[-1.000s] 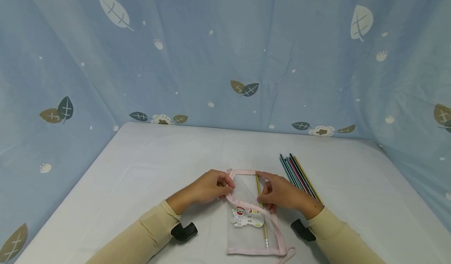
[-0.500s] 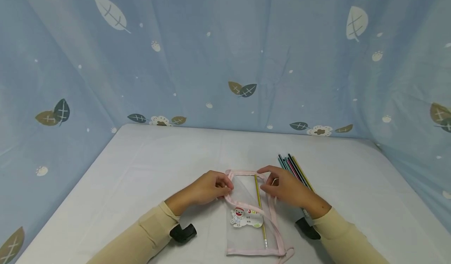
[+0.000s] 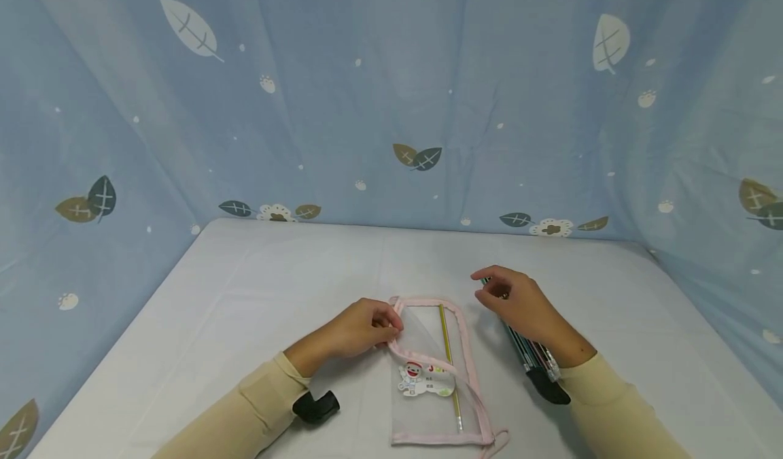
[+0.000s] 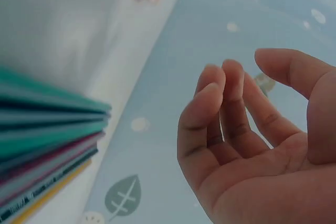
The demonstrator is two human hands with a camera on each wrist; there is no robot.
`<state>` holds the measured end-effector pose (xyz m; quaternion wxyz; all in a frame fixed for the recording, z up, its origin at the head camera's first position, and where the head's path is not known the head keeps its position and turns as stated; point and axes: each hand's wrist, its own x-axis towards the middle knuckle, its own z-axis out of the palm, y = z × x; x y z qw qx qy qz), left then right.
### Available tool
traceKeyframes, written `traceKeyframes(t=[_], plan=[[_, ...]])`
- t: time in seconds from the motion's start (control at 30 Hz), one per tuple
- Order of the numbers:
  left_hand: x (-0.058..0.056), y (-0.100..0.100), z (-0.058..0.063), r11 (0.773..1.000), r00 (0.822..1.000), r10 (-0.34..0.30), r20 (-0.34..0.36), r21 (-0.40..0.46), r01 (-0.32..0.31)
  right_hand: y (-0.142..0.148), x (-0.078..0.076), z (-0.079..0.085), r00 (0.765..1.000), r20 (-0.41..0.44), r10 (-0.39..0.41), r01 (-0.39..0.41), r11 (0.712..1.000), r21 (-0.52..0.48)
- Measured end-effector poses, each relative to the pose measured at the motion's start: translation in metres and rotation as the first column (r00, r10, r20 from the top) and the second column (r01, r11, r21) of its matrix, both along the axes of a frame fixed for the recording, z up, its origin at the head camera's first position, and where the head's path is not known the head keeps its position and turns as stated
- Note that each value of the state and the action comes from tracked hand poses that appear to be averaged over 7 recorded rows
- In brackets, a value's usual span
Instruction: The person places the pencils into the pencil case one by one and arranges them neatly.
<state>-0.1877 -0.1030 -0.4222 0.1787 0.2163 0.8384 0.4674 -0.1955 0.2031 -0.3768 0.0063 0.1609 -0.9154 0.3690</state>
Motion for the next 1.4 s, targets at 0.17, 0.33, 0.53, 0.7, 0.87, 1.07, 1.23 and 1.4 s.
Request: traceKeyframes(t=[0.17, 0.33, 0.53, 0.7, 0.87, 1.07, 1.23, 1.4], plan=[[-0.001, 0.0, -0.001, 1.0, 1.0, -0.001, -0.003, -0.002, 0.001, 0.012, -0.005, 0.005, 0.999, -0.013, -0.05, 0.051, 0.999, 0.014], [-0.001, 0.0, -0.003, 1.0, 1.0, -0.005, -0.004, 0.002, 0.005, 0.027, -0.011, 0.007, 0.997, -0.009, -0.079, 0.079, 0.997, 0.023], [0.0, -0.001, -0.001, 1.0, 1.0, -0.008, -0.011, -0.005, 0.007, 0.041, -0.017, 0.006, 0.993, 0.008, -0.118, 0.117, 0.992, 0.052], [0.0, -0.001, -0.001, 1.0, 1.0, -0.009, -0.016, -0.007, 0.008, 0.049, -0.022, 0.003, 0.99, 0.032, -0.135, 0.132, 0.988, 0.082], [-0.001, -0.001, -0.002, 1.0, 1.0, -0.01, -0.008, -0.004, 0.01, 0.058, -0.027, -0.004, 0.989, 0.058, -0.139, 0.132, 0.985, 0.111], [-0.002, -0.002, -0.002, 1.0, 1.0, -0.001, -0.003, -0.004, 0.001, 0.069, -0.034, -0.012, 0.983, 0.133, -0.127, 0.112, 0.987, 0.118], [-0.001, -0.003, -0.002, 1.0, 1.0, 0.005, 0.017, -0.002, -0.005, 0.074, -0.037, -0.018, 0.972, 0.213, -0.095, 0.069, 0.99, 0.124], [-0.001, -0.001, -0.002, 1.0, 1.0, -0.011, 0.016, 0.011, 0.011, 0.08, -0.036, -0.023, 0.964, 0.251, -0.091, 0.051, 0.986, 0.161]])
